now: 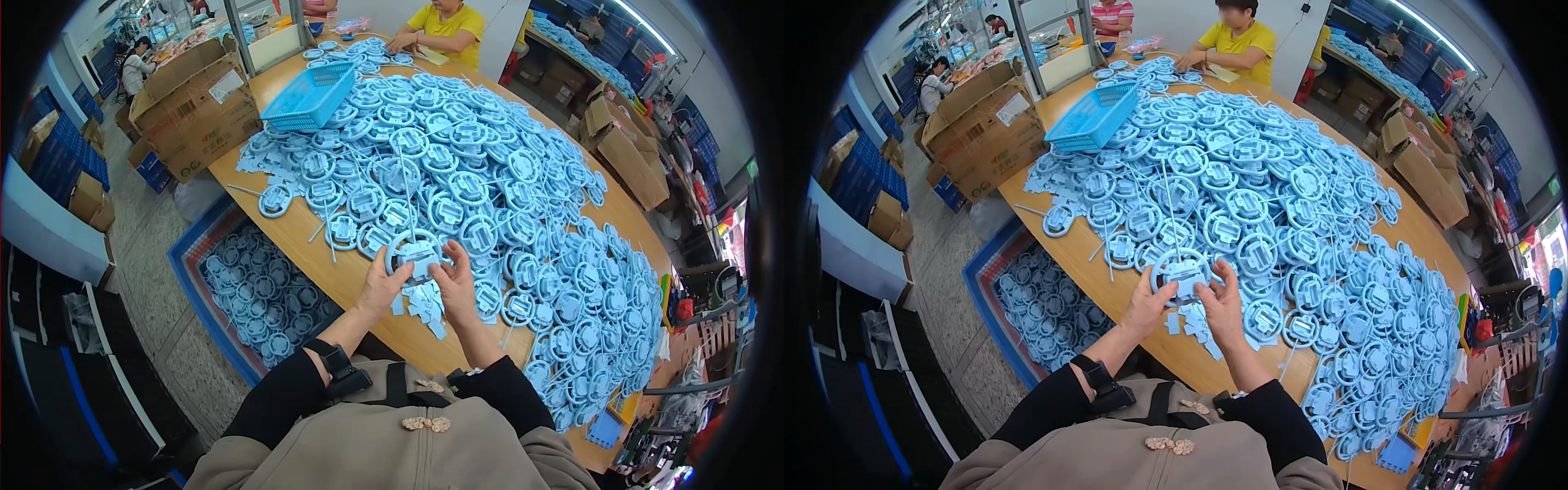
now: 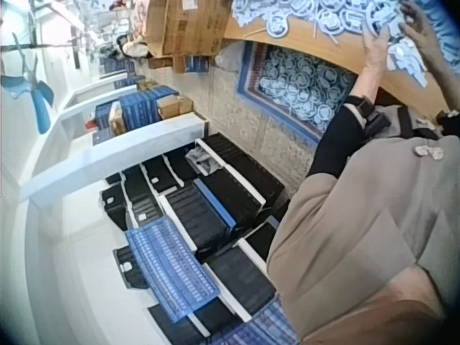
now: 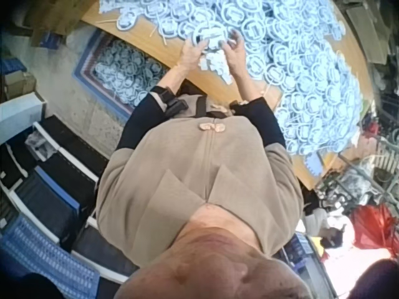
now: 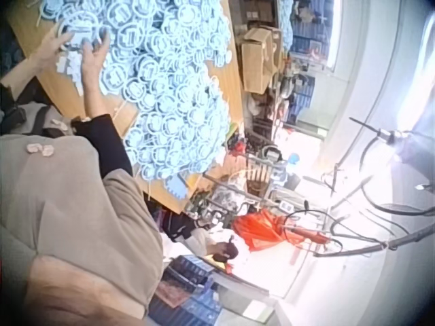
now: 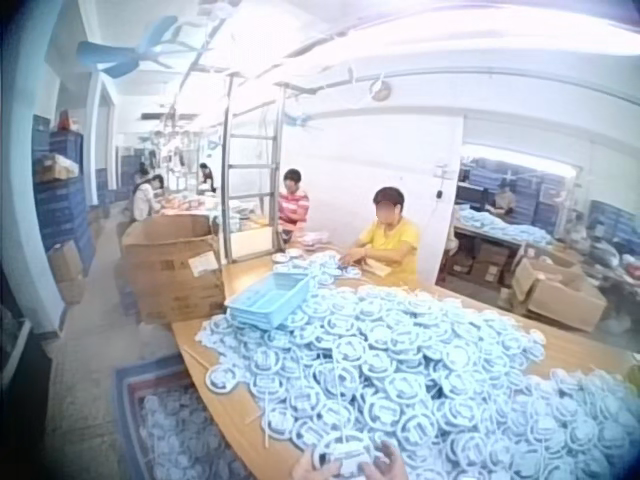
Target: The person assembles blue plastic components by hand, fitting a rectangular plate into a circular frame and inserting a thin blue rod. They repeat this process multiple times, placing each finished unit back onto the table.
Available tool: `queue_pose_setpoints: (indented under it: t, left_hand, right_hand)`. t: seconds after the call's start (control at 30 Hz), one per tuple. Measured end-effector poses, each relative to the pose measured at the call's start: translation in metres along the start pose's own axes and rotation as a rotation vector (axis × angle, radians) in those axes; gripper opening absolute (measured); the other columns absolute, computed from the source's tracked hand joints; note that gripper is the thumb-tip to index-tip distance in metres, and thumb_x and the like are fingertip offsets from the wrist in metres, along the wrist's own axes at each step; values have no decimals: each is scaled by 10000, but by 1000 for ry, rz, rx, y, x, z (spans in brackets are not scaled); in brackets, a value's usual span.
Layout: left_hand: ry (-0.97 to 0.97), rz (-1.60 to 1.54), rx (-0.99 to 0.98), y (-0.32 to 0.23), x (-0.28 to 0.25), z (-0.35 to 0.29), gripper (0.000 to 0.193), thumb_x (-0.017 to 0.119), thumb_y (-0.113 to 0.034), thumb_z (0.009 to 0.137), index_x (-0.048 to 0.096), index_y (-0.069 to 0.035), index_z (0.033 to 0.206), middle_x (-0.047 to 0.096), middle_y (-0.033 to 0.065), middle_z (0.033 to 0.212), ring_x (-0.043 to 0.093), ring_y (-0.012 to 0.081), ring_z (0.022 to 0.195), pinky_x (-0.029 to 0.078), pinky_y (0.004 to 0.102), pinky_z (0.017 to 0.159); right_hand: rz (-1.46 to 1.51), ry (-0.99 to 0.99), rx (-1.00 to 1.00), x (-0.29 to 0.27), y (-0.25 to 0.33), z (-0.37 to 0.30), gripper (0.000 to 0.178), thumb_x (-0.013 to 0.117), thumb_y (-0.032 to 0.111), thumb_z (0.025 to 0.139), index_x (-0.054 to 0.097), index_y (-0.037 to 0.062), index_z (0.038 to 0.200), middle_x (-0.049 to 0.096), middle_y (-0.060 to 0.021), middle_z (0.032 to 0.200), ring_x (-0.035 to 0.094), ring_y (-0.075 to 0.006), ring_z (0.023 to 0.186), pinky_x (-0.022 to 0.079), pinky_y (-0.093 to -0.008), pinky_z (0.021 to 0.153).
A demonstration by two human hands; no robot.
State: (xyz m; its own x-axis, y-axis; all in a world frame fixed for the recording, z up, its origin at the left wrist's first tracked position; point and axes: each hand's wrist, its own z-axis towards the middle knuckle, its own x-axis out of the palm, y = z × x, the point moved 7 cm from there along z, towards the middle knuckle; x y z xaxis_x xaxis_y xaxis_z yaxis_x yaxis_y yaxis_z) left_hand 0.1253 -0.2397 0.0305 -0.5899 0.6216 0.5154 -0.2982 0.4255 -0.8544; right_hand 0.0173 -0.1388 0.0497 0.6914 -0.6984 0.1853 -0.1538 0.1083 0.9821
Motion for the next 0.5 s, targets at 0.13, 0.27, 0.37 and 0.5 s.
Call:
queue_pose_setpoints:
  t: [0.13,0.27,0.37,0.5]
  left_hand:
    - [120,136,-7,-18,-3,3,421,591,-81,871,407,-29,1246,548,56,1099,549,118,983,480,271,826]
    - [146,337,64,-30,-19,15,448,622,-83,842,420,-18,1236,556,65,1102,553,134,995,477,281,840]
    - [86,307,138,-44,-35,24,422,684,-125,785,497,-5,1144,590,85,1002,569,126,921,487,287,760]
    - [127,392,55,-37,-44,31,485,666,-117,807,448,5,1223,578,76,1059,560,120,951,474,271,798]
  right_hand:
    - [144,148,320,14,-16,12,525,635,102,867,382,38,1322,565,-64,1154,560,-156,1024,462,-313,874]
    - [176,118,367,28,-19,22,488,642,70,856,414,-5,1280,580,-86,1125,577,-155,1001,485,-287,834]
    - [289,260,466,46,-30,28,428,650,74,847,463,9,1227,594,-67,1090,589,-139,956,483,-276,814]
    - [182,79,400,46,-38,23,383,660,70,835,500,18,1179,603,-55,1053,592,-128,902,476,-271,804]
